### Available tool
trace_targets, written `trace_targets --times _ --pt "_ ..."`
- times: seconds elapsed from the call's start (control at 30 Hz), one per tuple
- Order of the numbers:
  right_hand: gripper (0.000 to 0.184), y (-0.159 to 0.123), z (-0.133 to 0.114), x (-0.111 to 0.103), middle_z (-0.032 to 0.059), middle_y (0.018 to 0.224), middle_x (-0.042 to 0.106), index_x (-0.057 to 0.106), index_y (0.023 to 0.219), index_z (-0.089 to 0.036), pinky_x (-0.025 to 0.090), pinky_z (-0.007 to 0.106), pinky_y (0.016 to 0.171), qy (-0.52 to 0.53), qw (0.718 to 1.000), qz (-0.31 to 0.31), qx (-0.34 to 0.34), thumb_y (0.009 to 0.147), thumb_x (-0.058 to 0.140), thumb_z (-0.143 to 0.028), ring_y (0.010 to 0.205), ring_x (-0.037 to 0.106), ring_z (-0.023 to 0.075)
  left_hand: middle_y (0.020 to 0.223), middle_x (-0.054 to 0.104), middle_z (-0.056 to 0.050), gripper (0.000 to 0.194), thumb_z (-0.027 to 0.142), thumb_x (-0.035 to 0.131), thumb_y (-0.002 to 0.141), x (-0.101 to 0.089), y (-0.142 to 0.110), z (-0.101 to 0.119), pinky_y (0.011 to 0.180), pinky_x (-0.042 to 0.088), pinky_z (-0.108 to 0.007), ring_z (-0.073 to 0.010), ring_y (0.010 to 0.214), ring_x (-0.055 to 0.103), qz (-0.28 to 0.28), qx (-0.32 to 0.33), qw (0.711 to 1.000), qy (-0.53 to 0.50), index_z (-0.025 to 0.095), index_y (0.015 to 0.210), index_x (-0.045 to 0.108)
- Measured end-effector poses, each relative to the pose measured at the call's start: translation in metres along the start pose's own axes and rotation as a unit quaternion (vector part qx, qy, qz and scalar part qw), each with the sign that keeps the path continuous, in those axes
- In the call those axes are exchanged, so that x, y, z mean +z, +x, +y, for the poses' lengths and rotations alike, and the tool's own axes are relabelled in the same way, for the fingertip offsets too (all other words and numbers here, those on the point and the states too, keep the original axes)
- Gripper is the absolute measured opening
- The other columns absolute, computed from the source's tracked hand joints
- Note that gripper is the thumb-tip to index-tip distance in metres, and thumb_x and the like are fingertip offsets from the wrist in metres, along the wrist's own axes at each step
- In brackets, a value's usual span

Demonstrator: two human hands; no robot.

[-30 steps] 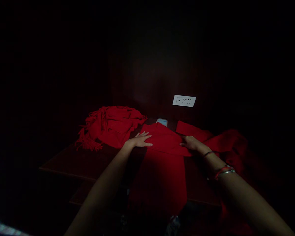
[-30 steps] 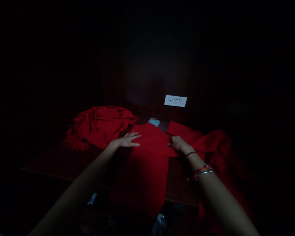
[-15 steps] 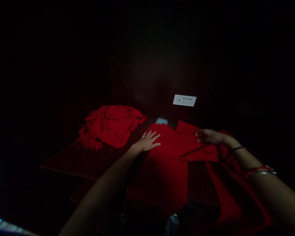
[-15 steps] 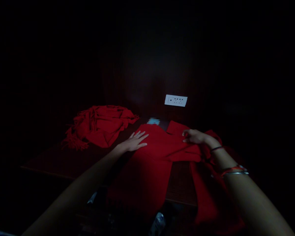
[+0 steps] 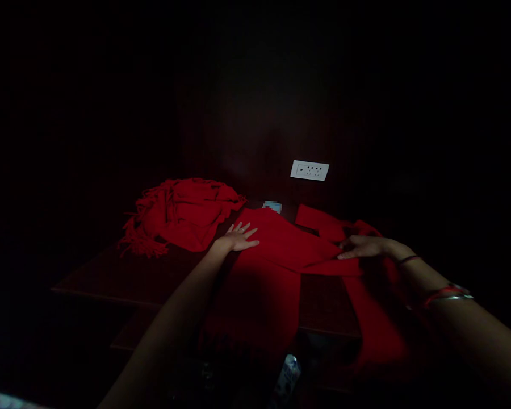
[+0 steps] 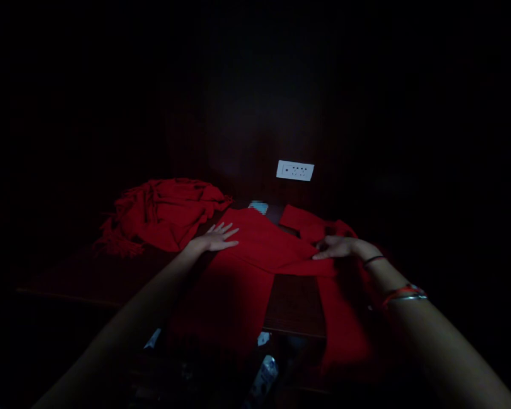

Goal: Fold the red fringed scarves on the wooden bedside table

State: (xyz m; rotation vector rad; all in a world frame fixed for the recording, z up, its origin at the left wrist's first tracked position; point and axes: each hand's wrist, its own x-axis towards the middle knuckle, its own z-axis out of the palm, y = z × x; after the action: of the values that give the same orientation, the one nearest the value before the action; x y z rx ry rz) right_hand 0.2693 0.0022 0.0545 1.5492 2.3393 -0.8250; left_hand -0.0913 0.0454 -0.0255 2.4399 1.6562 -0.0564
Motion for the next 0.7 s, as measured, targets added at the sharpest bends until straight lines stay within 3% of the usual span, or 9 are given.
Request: trace_targets --times 0.07,0.17,0.27,0.3,0.4,0.5,0.6,0.7 --pt "0.038 -0.002 0.001 -0.003 0.0055 0.074 0.061 0.062 0.074 -0.015 0.041 0.027 0.062 -0.033 0.999 0.022 0.0 0.06 0.054 -0.049 0.069 0.054 0.0178 0.14 0.003 -0.001 0.073 0.07 0.017 0.071 0.0 -0.002 -0.002 0.099 0.003 -0.046 -0.0261 0.126 0.0 0.005 -0.003 1.0 -0.005 0.031 0.132 0.012" --pt "0.029 -0.001 -0.008 -0.006 0.004 0.069 0.055 0.054 0.062 -0.016 0.038 0.027 0.059 -0.066 0.987 0.143 -0.033 0.058 0.056 -0.045 0.064 0.049 0.0154 0.14 0.007 -0.003 0.068 0.065 0.02 0.074 0.0 -0.007 0.004 0.098 0.0 -0.05 -0.0281 0.126 0.0 0.04 -0.004 0.999 0.013 0.029 0.132 0.016" --pt "0.029 -0.003 -0.028 -0.011 0.0012 0.069 0.05 0.047 0.069 -0.018 0.037 0.024 0.056 0.028 0.968 0.237 -0.081 0.067 0.045 -0.047 0.061 0.045 0.0122 0.14 0.003 -0.001 0.06 0.058 0.021 0.079 0.001 -0.01 0.019 0.099 -0.003 -0.048 -0.0246 0.127 -0.003 0.136 0.078 0.987 0.04 0.03 0.132 0.016" --pt "0.029 -0.004 -0.035 -0.014 0.0002 0.068 0.049 0.044 0.07 -0.018 0.037 0.024 0.055 0.062 0.961 0.253 -0.092 0.069 0.042 -0.047 0.06 0.044 0.0114 0.14 0.002 0.0 0.059 0.058 0.019 0.079 0.002 -0.01 0.024 0.099 -0.002 -0.047 -0.0232 0.127 -0.004 0.145 0.109 0.983 0.037 0.031 0.132 0.015" --pt "0.028 -0.012 -0.048 -0.025 -0.0012 0.067 0.048 0.042 0.071 -0.018 0.036 0.023 0.055 0.095 0.949 0.28 -0.109 0.071 0.041 -0.046 0.06 0.043 0.0105 0.14 0.004 0.001 0.066 0.066 0.018 0.075 0.006 -0.006 0.035 0.1 0.007 -0.045 -0.0247 0.127 -0.001 0.063 0.118 0.991 0.009 0.033 0.131 0.016" --pt "0.027 -0.02 -0.045 -0.038 -0.0002 0.068 0.052 0.048 0.072 -0.017 0.036 0.023 0.057 0.04 0.97 0.228 -0.07 0.066 0.049 -0.043 0.063 0.046 0.0122 0.14 0.005 0.001 0.073 0.072 0.019 0.069 0.008 0.001 0.034 0.099 0.007 -0.046 -0.0281 0.126 -0.001 0.011 0.078 0.997 -0.004 0.034 0.131 0.016" --pt "0.027 -0.024 -0.034 -0.047 0.0015 0.072 0.059 0.057 0.073 -0.016 0.038 0.025 0.06 -0.021 0.997 0.072 0.019 0.058 0.058 -0.039 0.067 0.051 0.015 0.14 0.003 0.003 0.073 0.073 0.019 0.068 0.006 0.005 0.027 0.099 0.006 -0.046 -0.0286 0.126 -0.001 0.012 0.073 0.997 -0.012 0.036 0.131 0.014" --pt "0.023 -0.019 -0.027 -0.05 0.0015 0.067 0.062 0.063 0.068 -0.015 0.04 0.027 0.061 -0.106 0.985 -0.052 0.123 0.054 0.062 -0.033 0.066 0.054 0.0165 0.14 0.003 0.003 0.073 0.072 0.02 0.068 0.004 0.006 0.023 0.1 0.006 -0.045 -0.0283 0.126 -0.001 0.007 0.076 0.997 -0.011 0.036 0.131 0.015"
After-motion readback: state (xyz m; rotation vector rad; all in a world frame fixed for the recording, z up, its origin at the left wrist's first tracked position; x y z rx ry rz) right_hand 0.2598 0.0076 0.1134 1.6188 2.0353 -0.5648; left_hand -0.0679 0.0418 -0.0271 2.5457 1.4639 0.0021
